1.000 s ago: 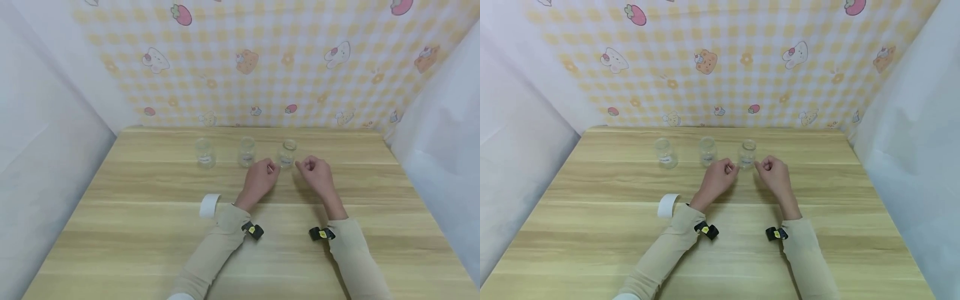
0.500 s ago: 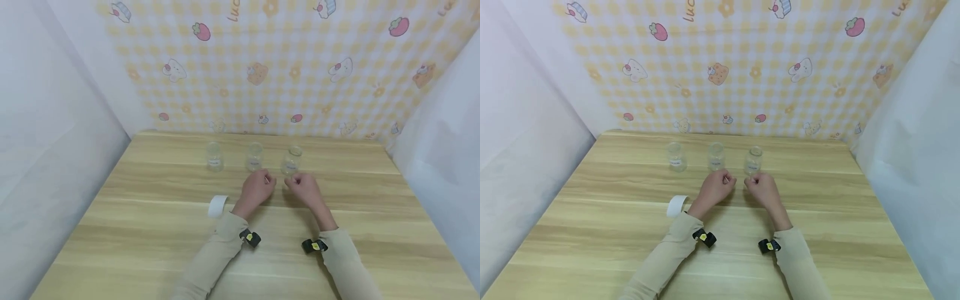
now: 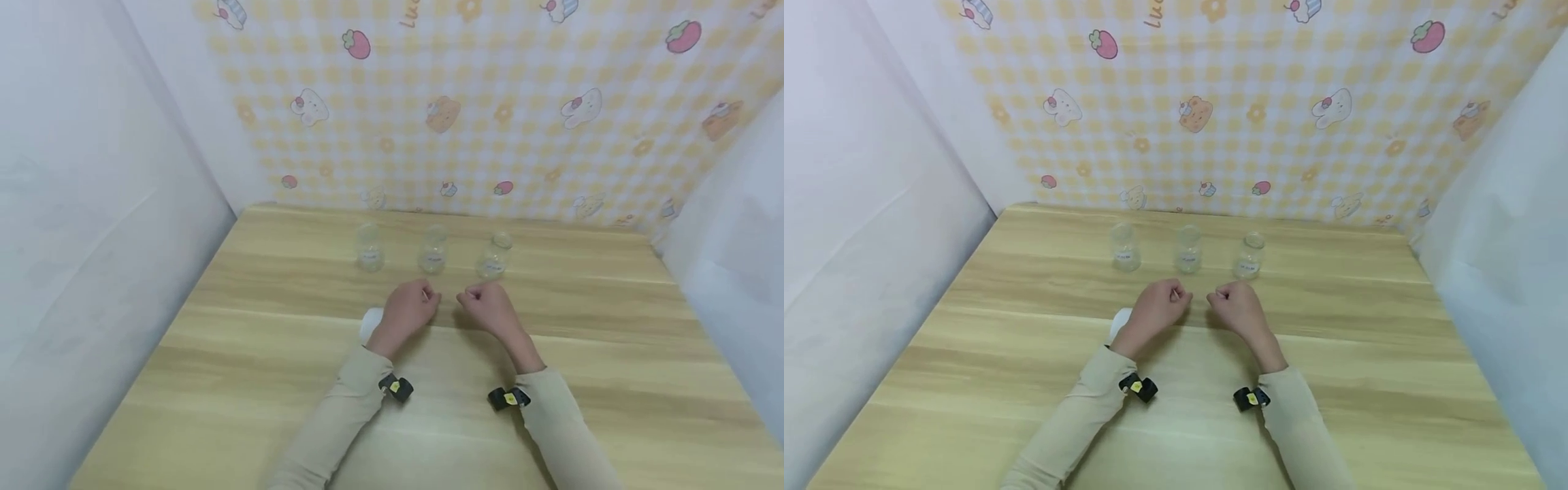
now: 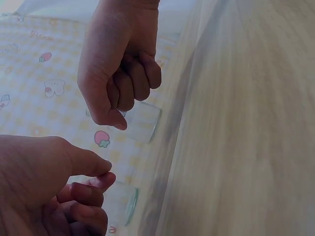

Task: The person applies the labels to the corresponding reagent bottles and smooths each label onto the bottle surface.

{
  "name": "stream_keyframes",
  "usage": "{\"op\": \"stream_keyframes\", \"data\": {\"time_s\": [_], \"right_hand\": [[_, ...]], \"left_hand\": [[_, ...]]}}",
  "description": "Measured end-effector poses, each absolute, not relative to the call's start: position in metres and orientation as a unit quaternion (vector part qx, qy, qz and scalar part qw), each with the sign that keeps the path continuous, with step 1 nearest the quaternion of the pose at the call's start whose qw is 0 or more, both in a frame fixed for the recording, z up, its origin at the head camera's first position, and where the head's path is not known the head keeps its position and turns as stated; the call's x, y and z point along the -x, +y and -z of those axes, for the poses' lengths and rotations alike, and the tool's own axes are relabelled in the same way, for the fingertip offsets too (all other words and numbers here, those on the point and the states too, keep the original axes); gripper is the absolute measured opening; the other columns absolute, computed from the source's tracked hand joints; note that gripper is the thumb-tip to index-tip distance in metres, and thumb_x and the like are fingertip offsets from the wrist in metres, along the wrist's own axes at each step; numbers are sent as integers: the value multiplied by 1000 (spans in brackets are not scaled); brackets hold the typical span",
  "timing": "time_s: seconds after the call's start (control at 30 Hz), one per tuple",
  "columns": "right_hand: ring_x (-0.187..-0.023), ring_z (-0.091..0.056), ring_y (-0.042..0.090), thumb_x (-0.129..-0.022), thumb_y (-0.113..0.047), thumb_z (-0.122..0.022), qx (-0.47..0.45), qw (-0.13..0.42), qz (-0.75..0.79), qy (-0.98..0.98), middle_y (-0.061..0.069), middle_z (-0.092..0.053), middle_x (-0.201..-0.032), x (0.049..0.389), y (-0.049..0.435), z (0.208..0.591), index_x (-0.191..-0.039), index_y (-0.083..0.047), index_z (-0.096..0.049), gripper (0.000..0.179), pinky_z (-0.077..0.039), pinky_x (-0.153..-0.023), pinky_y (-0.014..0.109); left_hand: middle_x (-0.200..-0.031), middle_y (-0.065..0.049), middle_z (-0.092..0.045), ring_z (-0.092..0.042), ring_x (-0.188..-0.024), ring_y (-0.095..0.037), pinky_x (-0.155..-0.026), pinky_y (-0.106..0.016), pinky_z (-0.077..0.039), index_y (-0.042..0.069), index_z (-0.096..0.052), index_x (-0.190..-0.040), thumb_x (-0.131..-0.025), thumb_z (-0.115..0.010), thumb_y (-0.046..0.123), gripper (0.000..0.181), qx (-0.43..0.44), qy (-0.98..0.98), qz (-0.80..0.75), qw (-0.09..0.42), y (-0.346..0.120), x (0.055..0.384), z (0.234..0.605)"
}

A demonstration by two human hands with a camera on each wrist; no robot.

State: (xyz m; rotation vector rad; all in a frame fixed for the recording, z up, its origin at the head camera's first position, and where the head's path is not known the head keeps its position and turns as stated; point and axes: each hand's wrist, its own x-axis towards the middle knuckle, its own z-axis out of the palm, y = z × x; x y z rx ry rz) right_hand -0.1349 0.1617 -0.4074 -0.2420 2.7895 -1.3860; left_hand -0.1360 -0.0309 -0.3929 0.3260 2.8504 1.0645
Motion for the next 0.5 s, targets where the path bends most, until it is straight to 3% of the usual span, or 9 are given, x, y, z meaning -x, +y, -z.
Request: {"op": "stream_keyframes", "data": {"time_s": [0.33,0.5], "right_hand": [[-46,-32,10,-95,-11,-61,139,14,403,904,-8,-34,-50,139,154,388,-56,-17,-36,46,-29,-48,22],[-49,-38,11,-96,-11,-62,165,-17,350,922,-6,-39,-53,141,151,383,-59,-16,-41,42,-34,-50,25]], "left_hand": [[-71,2,-60,-54,-61,-14,-54,-26,-43,11,-68,-86,-102,-66,23,20,-140,950,-279,-15,-38,137,376],[-72,-1,-65,-55,-60,-14,-51,-25,-43,10,-70,-87,-101,-67,20,17,-170,954,-241,-55,-38,138,369]]}}
